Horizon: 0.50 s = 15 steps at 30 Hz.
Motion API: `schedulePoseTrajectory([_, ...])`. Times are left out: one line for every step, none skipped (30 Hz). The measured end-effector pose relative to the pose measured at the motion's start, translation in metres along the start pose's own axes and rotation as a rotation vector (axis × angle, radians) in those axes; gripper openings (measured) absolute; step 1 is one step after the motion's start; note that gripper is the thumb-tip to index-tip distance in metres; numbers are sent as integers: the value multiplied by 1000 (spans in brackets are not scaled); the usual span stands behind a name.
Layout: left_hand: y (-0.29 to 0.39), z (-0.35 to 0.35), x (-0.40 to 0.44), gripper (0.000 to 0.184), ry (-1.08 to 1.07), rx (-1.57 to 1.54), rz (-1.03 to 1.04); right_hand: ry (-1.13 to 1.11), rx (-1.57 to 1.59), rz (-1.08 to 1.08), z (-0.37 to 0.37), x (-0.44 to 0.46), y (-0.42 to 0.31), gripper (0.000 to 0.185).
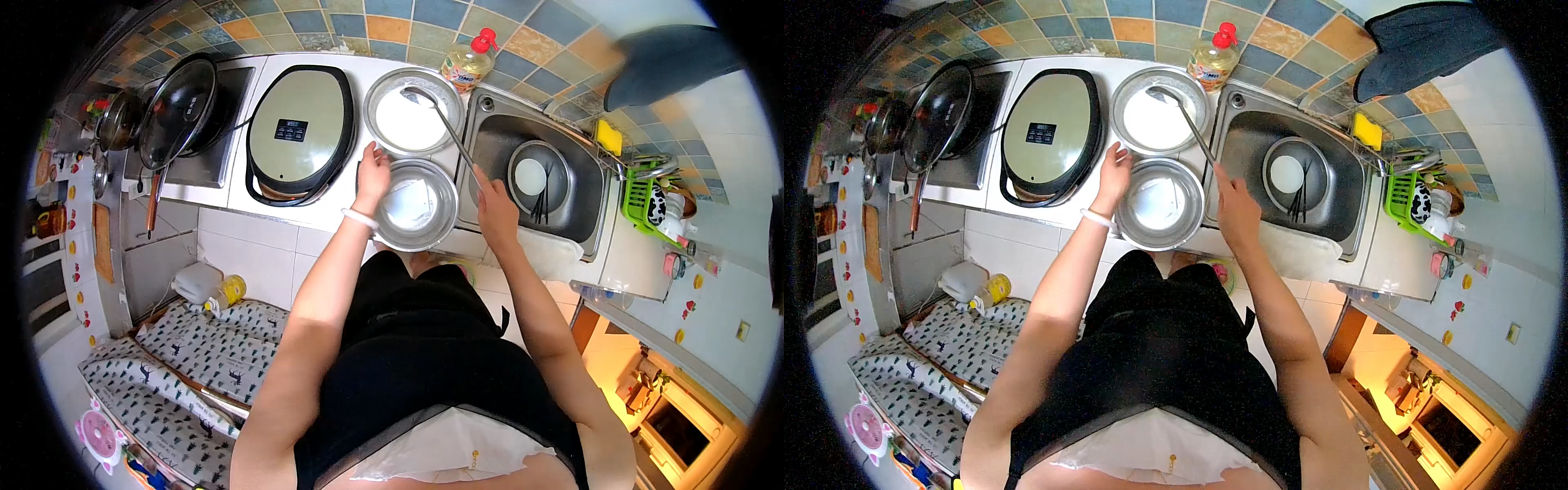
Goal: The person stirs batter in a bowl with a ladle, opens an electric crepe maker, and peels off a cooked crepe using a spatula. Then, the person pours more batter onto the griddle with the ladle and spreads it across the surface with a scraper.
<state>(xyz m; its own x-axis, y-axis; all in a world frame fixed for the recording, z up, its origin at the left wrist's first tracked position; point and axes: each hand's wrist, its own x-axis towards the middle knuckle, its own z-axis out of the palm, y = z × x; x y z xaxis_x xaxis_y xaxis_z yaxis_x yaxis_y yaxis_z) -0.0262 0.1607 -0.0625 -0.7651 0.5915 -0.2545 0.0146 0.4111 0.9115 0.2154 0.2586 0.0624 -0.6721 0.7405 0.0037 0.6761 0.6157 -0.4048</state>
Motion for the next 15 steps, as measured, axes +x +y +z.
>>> schedulePoseTrajectory([-3, 6, 9, 51, 21, -4, -44, 16, -19, -28, 1, 5, 3, 48])
schedulePoseTrajectory([-7, 11, 17, 54, 23, -27, -48, 32, -37, -56, 3, 11, 6, 49])
schedulePoseTrajectory([0, 10, 20, 54, 6, -19, -57, 48, -56, -84, 5, 17, 9, 51])
schedulePoseTrajectory([9, 8, 23, 53, -10, -11, -67, 38, -77, -85, 7, 24, 13, 51])
schedulePoseTrajectory([17, 6, 23, 53, -26, -3, -78, 28, -98, -85, 10, 30, 17, 52])
schedulePoseTrajectory([14, 7, 26, 50, -30, -25, -70, 16, -119, -83, 11, 33, 18, 52])
schedulePoseTrajectory([10, 8, 28, 48, -34, -46, -62, -2, -126, -56, 11, 32, 19, 51])
schedulePoseTrajectory([7, 8, 31, 47, -37, -68, -54, -19, -133, -29, 12, 31, 18, 50])
schedulePoseTrajectory([-3, 10, 36, 48, -53, -95, -42, -36, -141, -3, 12, 30, 16, 48])
schedulePoseTrajectory([-13, 11, 42, 49, -68, -122, -30, 7, 19, -16, 17, 28, 19, 48])
schedulePoseTrajectory([-23, 13, 46, 52, -82, -149, -18, 49, 180, -29, 26, 23, 23, 47])
schedulePoseTrajectory([-24, 13, 46, 52, -83, -164, -37, 89, 339, -42, 27, 19, 21, 47])
schedulePoseTrajectory([-25, 13, 46, 53, -84, -178, -55, 21, 405, 20, 29, 16, 20, 45])
schedulePoseTrajectory([-26, 13, 46, 54, -86, -191, -73, -47, 470, 83, 31, 12, 18, 43])
schedulePoseTrajectory([-29, 15, 47, 55, -89, -218, -74, -114, 533, 149, 31, 10, 15, 42])
